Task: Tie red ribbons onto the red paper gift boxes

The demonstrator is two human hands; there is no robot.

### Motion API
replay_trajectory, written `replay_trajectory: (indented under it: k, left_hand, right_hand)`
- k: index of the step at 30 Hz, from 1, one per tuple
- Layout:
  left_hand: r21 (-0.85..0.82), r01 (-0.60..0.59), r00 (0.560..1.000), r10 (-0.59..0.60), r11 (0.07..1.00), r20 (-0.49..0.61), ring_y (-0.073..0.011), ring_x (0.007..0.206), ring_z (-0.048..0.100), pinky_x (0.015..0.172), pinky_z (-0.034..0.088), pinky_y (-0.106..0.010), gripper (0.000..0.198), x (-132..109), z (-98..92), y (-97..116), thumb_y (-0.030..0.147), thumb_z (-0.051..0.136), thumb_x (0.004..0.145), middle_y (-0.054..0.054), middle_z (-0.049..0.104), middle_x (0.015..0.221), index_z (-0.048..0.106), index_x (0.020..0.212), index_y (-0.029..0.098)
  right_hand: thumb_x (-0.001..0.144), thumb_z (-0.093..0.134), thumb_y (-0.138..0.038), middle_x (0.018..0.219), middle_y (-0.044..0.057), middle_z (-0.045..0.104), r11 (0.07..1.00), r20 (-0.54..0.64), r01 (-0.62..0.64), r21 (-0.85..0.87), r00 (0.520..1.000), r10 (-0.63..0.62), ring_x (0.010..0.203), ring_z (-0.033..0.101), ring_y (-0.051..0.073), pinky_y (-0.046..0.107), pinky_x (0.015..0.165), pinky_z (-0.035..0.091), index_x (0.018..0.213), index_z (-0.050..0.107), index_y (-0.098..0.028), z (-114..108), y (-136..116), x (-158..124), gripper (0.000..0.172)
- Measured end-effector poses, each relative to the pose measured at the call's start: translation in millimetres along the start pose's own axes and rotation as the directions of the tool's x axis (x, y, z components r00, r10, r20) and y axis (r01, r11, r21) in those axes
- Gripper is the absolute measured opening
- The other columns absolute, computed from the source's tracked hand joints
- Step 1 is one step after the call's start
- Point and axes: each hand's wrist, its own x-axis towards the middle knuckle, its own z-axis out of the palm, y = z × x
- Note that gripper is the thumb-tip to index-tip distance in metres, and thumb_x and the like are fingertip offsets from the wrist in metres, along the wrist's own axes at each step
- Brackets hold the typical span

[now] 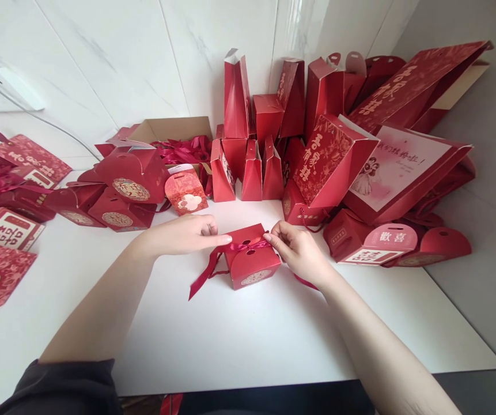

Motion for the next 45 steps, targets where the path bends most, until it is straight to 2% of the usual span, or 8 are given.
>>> replay_trajectory:
  k: [5,9,14,22,32,38,41,45]
  left_hand:
    - [-0.136,-0.077,0.984,0.097,0.988,0.151,-0.0136,0.049,0.046,0.047,0.025,-0.027,0.045,9.2,5.6,-10.2,0.065,0.065,0.072,-0.001,0.056,0.060,0.063,0.061,0.022]
    - [-0.147,-0.011,0.980,0.040,0.989,0.195,-0.0126,0.048,0.040,0.047,0.022,-0.028,0.047,9.8,5.5,-5.6,0.067,0.063,0.073,0.000,0.051,0.057,0.064,0.062,0.021]
    - [-0.097,0.018,0.995,-0.009,0.995,0.102,-0.0130,0.054,0.044,0.047,0.026,-0.026,0.049,5.9,7.2,3.7,0.068,0.061,0.074,-0.001,0.057,0.068,0.059,0.066,0.020]
    - [-0.164,-0.052,0.990,0.072,0.985,0.118,-0.0108,0.057,0.041,0.052,0.026,-0.025,0.044,3.7,5.5,8.2,0.060,0.059,0.079,0.001,0.053,0.066,0.057,0.065,0.018]
    - [-0.212,-0.148,0.977,0.176,0.966,0.117,-0.0109,0.061,0.046,0.055,0.030,-0.024,0.038,7.0,5.7,10.2,0.050,0.056,0.085,0.001,0.056,0.068,0.061,0.067,0.017]
    - [-0.127,-0.177,0.983,0.180,0.976,0.017,-0.0114,0.069,0.052,0.058,0.034,-0.022,0.033,8.6,2.6,8.0,0.045,0.058,0.085,0.001,0.065,0.076,0.061,0.068,0.018]
    - [-0.212,-0.153,0.975,0.183,0.965,0.129,-0.0115,0.070,0.059,0.062,0.040,-0.020,0.029,10.2,1.5,4.1,0.043,0.062,0.084,0.001,0.069,0.075,0.064,0.070,0.018]
    - [-0.343,-0.092,0.916,0.214,0.935,0.339,-0.0131,0.074,0.067,0.068,0.047,-0.020,0.018,8.1,-5.8,-0.6,0.034,0.067,0.082,-0.001,0.074,0.076,0.074,0.077,0.019]
  right_hand:
    - [0.097,0.049,-0.048,0.056,-0.007,0.048,1.000,0.000,0.008,-0.002,1.000,-0.008,0.052,0.041,0.011,0.025,0.054,0.035,0.076,0.046,-0.022,0.7,-0.3,0.2,0.033]
    - [0.097,0.049,-0.048,0.056,-0.007,0.049,1.000,-0.002,-0.001,0.000,1.000,0.001,0.052,0.041,0.011,0.025,0.055,0.035,0.076,0.046,-0.022,0.5,-0.7,0.5,0.033]
    - [0.097,0.047,-0.051,0.059,-0.005,0.049,0.999,0.034,-0.032,0.026,0.999,0.032,0.055,0.041,0.011,0.024,0.055,0.031,0.068,0.044,-0.021,-4.6,-3.9,-0.6,0.042]
    - [0.091,0.059,-0.049,0.063,-0.004,0.054,0.994,0.129,-0.023,0.109,0.992,0.009,0.059,0.044,0.011,0.024,0.057,0.034,0.067,0.054,-0.020,-8.8,-0.2,0.7,0.038]
    - [0.095,0.054,-0.048,0.059,-0.005,0.050,0.996,0.085,-0.004,0.089,0.996,-0.004,0.056,0.042,0.010,0.023,0.055,0.033,0.068,0.049,-0.020,-7.9,1.8,0.8,0.039]
    - [0.095,0.054,-0.048,0.055,-0.006,0.045,0.999,0.007,0.017,-0.028,1.000,-0.017,0.052,0.037,0.009,0.023,0.053,0.031,0.067,0.047,-0.020,-9.8,-1.1,0.0,0.040]
    - [0.095,0.052,-0.049,0.054,-0.006,0.048,1.000,0.012,-0.008,-0.013,1.000,0.008,0.052,0.039,0.010,0.023,0.054,0.033,0.067,0.046,-0.020,-8.5,-1.1,0.9,0.040]
    - [0.095,0.052,-0.050,0.054,-0.006,0.051,0.998,0.019,-0.030,0.050,0.999,0.029,0.052,0.044,0.010,0.023,0.056,0.035,0.069,0.047,-0.021,-6.7,0.6,2.1,0.039]
